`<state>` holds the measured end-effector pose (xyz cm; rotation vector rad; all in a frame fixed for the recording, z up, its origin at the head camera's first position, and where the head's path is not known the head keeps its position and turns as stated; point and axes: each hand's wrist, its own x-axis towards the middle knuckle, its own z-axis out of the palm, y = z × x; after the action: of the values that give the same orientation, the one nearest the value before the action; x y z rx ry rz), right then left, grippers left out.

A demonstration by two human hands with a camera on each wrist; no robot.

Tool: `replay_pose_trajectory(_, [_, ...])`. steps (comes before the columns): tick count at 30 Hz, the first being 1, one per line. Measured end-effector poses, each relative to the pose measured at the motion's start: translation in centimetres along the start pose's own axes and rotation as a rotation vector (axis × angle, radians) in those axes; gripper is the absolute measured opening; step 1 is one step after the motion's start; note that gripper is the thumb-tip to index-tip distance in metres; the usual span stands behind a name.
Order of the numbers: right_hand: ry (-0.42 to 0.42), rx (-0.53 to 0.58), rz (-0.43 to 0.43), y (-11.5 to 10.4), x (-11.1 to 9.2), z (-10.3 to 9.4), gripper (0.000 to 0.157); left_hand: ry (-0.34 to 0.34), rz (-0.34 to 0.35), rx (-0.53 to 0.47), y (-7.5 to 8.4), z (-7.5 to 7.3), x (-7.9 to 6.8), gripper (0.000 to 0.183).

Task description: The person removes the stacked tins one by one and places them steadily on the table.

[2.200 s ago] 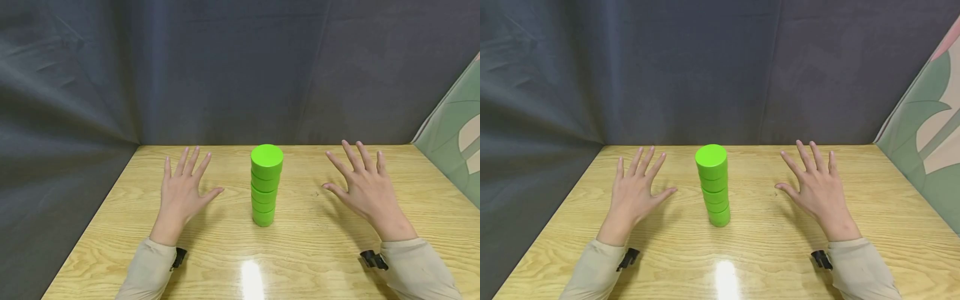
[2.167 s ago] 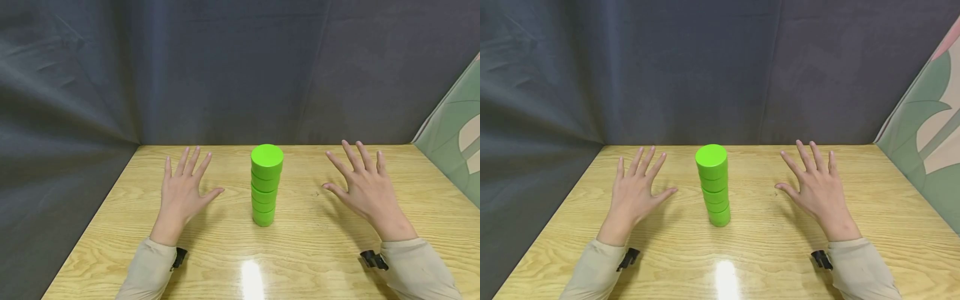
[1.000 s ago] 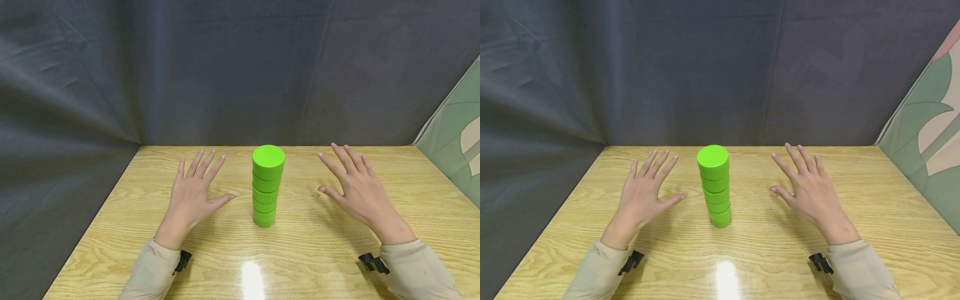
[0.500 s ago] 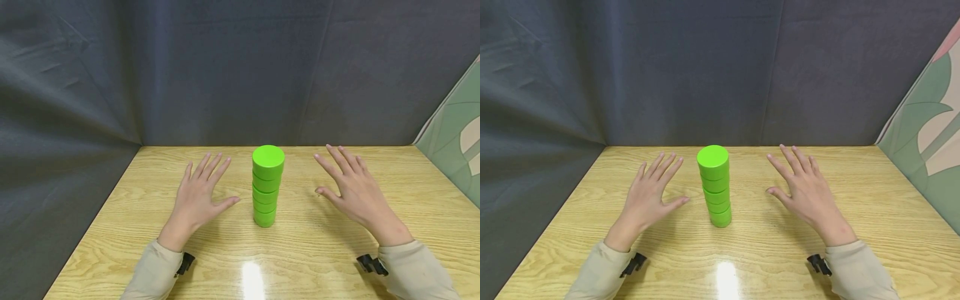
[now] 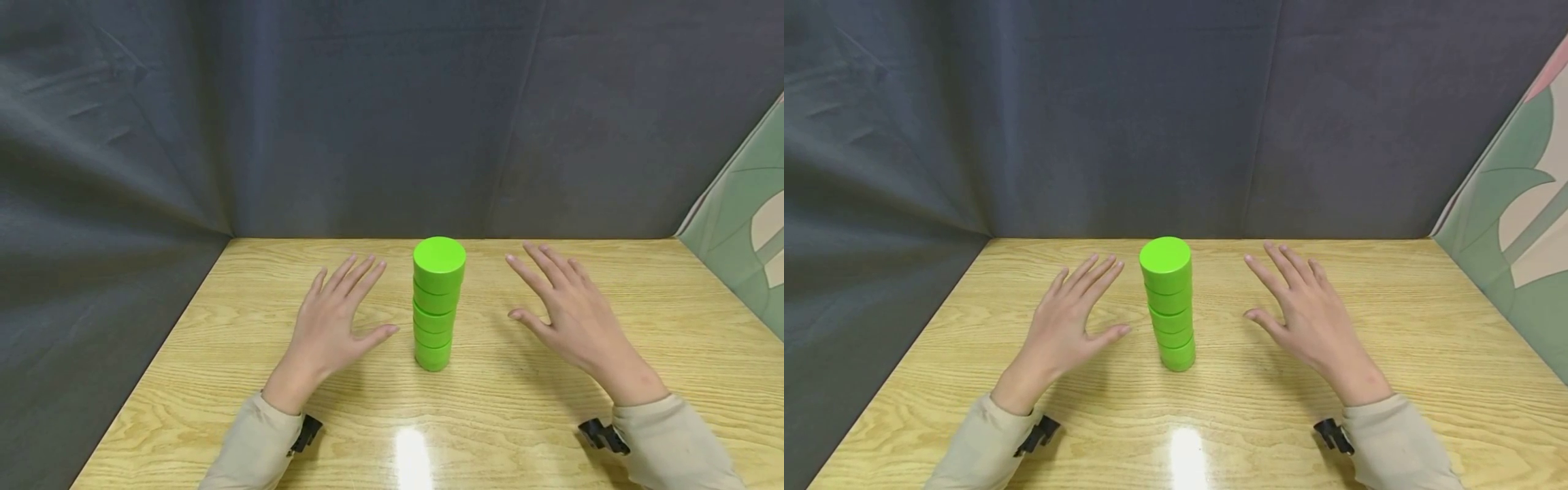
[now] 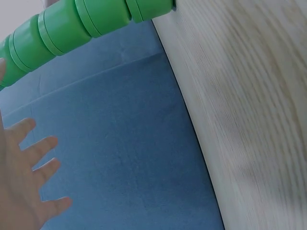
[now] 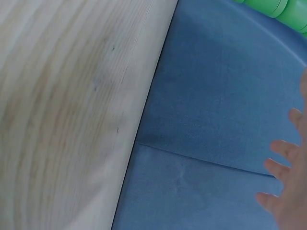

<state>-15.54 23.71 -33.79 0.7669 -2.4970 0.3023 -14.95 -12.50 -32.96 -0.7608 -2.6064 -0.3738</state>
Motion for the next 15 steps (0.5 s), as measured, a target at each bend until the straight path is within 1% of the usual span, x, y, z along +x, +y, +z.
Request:
replay_pose_trajectory(3, [0.007,0.028,0.001,-0.23,0.08,0.08,0.073,0.01,-0.004,-0.043,0.19,0.0,-0.07,0.084])
replay_pose_trajectory(11, [0.056,0.108,-0.013,-0.74,0.15,0.24,0.073,0.077,0.012,-0.139,0.66,0.06,-0.21,0.084])
replay_pose_trajectory(15, [0.071,0.145,0.0,-1.06,0.18,0.21,0.072,0.1,0.021,-0.183,0.73,0.05,-0.18,0.084])
